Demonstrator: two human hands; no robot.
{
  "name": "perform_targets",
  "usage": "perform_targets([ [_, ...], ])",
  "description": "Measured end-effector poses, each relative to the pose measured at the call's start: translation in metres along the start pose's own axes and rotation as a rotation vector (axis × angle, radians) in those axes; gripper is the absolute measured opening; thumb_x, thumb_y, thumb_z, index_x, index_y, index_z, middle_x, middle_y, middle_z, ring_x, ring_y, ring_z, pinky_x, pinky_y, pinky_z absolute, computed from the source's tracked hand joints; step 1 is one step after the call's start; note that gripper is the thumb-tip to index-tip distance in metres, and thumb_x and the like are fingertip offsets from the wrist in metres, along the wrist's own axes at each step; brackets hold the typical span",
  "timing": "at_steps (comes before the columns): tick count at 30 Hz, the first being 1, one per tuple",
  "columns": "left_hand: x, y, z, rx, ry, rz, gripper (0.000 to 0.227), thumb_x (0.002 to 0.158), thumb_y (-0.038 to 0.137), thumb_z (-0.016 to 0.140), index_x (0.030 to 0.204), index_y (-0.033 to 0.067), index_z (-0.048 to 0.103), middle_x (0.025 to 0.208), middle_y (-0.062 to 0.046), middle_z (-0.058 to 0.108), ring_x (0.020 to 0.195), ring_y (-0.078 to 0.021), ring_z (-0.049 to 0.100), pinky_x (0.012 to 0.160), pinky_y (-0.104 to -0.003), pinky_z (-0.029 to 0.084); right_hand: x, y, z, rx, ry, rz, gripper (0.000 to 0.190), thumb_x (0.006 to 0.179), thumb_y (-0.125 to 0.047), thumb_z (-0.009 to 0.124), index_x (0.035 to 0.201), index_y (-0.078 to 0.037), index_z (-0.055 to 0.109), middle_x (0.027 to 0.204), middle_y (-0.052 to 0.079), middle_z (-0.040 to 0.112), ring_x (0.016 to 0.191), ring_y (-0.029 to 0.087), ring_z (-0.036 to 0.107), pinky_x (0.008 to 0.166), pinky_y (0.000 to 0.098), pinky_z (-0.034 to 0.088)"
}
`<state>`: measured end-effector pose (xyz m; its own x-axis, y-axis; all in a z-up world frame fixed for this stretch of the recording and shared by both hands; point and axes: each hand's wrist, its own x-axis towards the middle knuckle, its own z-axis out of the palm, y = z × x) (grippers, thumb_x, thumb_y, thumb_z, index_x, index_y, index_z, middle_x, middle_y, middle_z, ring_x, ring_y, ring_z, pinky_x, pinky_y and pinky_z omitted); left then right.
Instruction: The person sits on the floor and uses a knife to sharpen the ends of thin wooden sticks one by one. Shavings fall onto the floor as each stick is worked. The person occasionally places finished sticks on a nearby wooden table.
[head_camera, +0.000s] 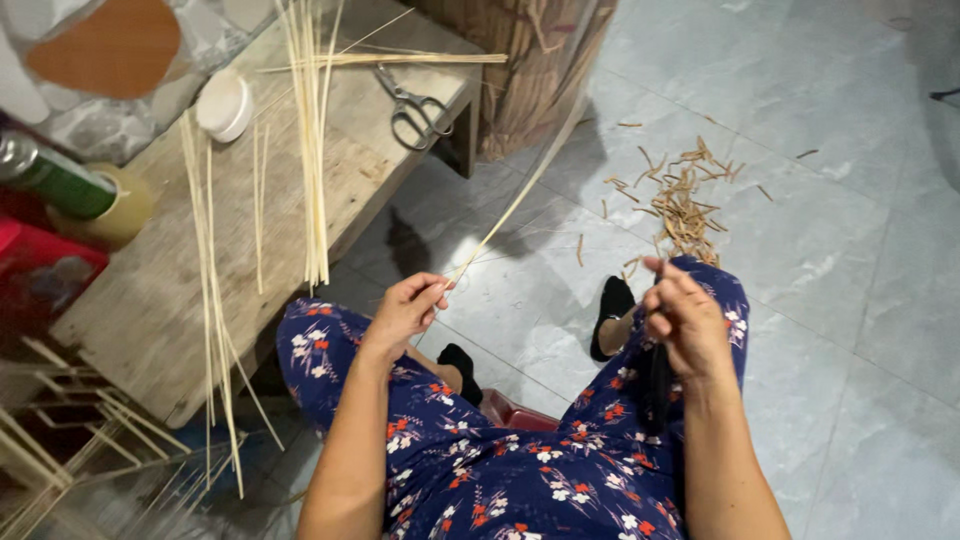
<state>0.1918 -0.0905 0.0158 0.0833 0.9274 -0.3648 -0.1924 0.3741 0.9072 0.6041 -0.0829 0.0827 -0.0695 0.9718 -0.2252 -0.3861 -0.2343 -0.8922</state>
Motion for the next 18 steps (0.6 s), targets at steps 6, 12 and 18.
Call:
perform_targets([
  [6,0.001,0.000,0.010,-0.034,0.058,0.128,0.021,0.097,0.017,0.071,0.112,0.0035,0.073,0.077,0.003,0.056,0.057,-0.0043,0.047,0.047,-0.020,0.035,0.001,0.030,0.036,-0.065,-0.135,0.173,0.039,0.100,-0.015,0.058,0.137,-0.002,0.060,0.080,0.002,0.062,0.054,0.007,0.047,0.049,0.0187,0.036],
  [12,0.005,0.000,0.026,-0.277,0.034,0.098,0.024,0.096,0.020,0.067,0.113,0.0038,0.073,0.090,0.002,0.070,0.073,-0.0059,0.062,0.064,-0.021,0.051,-0.006,0.039,0.070,-0.109,-0.210,0.258,0.038,0.100,-0.014,0.057,0.137,-0.003,0.059,0.077,0.001,0.061,0.051,0.006,0.046,0.047,0.0189,0.036],
  [18,0.002,0.011,0.045,-0.094,-0.035,0.114,0.024,0.096,0.020,0.071,0.113,0.0045,0.076,0.085,0.001,0.070,0.076,-0.0055,0.060,0.063,-0.020,0.046,-0.009,0.040,0.091,-0.125,-0.261,0.285,0.039,0.101,-0.015,0.058,0.137,-0.001,0.059,0.077,0.002,0.062,0.051,0.006,0.046,0.048,0.0196,0.038],
])
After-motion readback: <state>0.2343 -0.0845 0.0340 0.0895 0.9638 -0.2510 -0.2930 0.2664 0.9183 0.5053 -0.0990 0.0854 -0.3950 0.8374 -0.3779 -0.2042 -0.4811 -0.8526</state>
